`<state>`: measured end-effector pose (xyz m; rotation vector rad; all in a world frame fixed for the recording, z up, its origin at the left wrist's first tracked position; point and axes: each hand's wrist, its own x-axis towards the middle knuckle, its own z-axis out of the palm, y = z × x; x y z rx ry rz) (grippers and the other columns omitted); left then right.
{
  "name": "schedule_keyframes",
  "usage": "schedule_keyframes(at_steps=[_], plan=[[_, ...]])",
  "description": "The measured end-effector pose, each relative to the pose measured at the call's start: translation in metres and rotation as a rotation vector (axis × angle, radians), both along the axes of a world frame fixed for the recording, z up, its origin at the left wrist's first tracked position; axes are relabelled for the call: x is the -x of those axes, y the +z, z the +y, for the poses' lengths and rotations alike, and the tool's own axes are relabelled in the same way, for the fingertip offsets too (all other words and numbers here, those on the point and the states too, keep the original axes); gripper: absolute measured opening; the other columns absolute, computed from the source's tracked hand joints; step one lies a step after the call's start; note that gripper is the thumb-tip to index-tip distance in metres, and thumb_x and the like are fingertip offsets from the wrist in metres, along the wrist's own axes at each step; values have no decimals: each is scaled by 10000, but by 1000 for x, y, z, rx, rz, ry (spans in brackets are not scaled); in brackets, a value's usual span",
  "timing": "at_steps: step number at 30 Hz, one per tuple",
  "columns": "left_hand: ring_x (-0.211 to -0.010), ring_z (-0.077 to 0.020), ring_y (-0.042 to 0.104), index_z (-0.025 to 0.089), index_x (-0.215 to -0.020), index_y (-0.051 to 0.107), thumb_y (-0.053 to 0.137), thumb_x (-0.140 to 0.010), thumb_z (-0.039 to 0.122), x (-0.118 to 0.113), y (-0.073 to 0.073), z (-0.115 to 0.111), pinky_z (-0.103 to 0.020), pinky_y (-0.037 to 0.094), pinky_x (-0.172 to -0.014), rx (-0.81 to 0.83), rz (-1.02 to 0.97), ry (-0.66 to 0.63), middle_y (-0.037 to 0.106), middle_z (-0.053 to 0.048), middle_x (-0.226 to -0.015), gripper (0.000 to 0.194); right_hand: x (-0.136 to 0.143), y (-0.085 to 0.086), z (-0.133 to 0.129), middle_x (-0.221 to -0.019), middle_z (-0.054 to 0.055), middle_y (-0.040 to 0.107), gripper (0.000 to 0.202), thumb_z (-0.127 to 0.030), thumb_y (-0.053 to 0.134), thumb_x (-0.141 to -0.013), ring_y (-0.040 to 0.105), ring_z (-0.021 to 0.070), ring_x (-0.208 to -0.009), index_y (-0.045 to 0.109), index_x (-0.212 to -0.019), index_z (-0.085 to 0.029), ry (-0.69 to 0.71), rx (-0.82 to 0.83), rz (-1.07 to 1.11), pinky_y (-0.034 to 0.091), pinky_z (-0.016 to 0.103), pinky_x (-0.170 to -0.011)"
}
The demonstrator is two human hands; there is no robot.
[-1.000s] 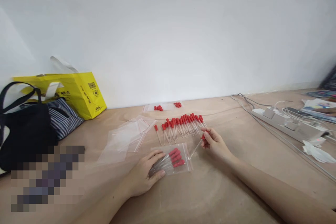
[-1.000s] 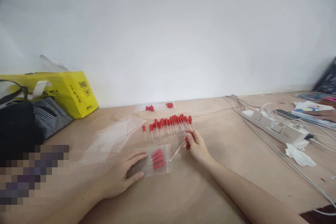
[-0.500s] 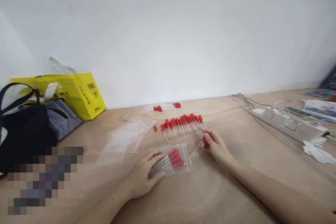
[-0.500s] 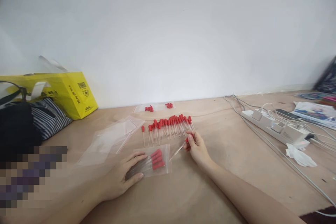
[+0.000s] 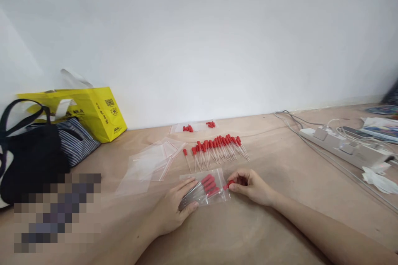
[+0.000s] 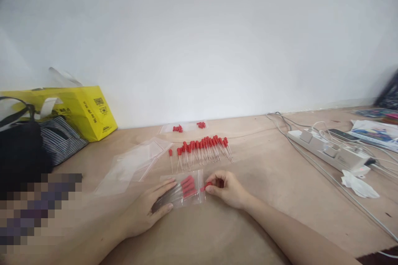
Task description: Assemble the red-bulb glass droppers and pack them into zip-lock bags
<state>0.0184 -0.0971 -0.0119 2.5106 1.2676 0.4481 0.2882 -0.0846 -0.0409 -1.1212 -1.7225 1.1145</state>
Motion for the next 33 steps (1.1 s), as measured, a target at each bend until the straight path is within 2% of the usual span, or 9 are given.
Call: schedule_keyframes(at_steps=[3,7,9,14,18,24,29,33], plan=[[-1169,-233,413,247,-1229,434,496,-791,377,-1,2,-1,-417,353,-965,5,-19,8,450,-51,-1281,461,-2,6,-1,-653,4,588,161,-327,604,-695,501,125,-595,668,-784,-209,61,-57,-122,390,239,-549],[-1173,-237,407,222,-1224,441,498,-785,378,-2,2,0,-418,345,-970,13,-11,12,448,-65,-1281,470,1,15,-4,-775,22,626,180,-275,538,-750,530,163,-752,678,-863,-260,202,-202,-209,414,281,-686],[-1173,-238,407,214,-1220,446,496,-783,381,-2,1,0,-418,344,-971,11,-8,11,450,-71,-1279,470,4,14,-3,-764,22,618,169,-265,557,-734,526,156,-728,679,-851,-257,216,-202,-206,418,273,-663],[-1164,-224,421,220,-1219,442,482,-790,366,-3,2,1,-400,355,-967,-5,12,-13,463,-60,-1270,454,14,5,4,-727,11,563,125,-250,622,-665,494,103,-593,676,-768,-205,183,-107,-133,402,223,-555],[-1164,-224,421,208,-1220,440,475,-797,376,-3,2,1,-396,354,-969,-11,18,-16,469,-63,-1264,457,23,4,5,-629,-21,534,58,-218,619,-646,446,76,-520,639,-689,-185,175,-58,-116,361,192,-488],[-1174,-223,408,198,-1228,427,471,-798,375,-3,1,0,-392,345,-978,-8,35,3,472,-63,-1262,467,33,9,1,-526,-42,484,87,-211,593,-664,403,67,-490,556,-599,-166,40,-122,-131,325,184,-470],[-1172,-229,409,211,-1233,420,473,-799,377,-3,1,0,-405,354,-968,-8,24,-5,464,-60,-1269,467,32,7,1,-528,-52,468,37,-167,592,-638,386,62,-469,564,-662,-169,58,-90,-132,303,177,-441],[-1158,-240,425,217,-1228,430,494,-788,368,-2,1,1,-414,362,-960,-18,-11,-16,473,-61,-1260,470,28,5,3,-625,-20,518,98,-164,576,-661,436,84,-545,621,-749,-172,-48,-154,-181,349,199,-512]])
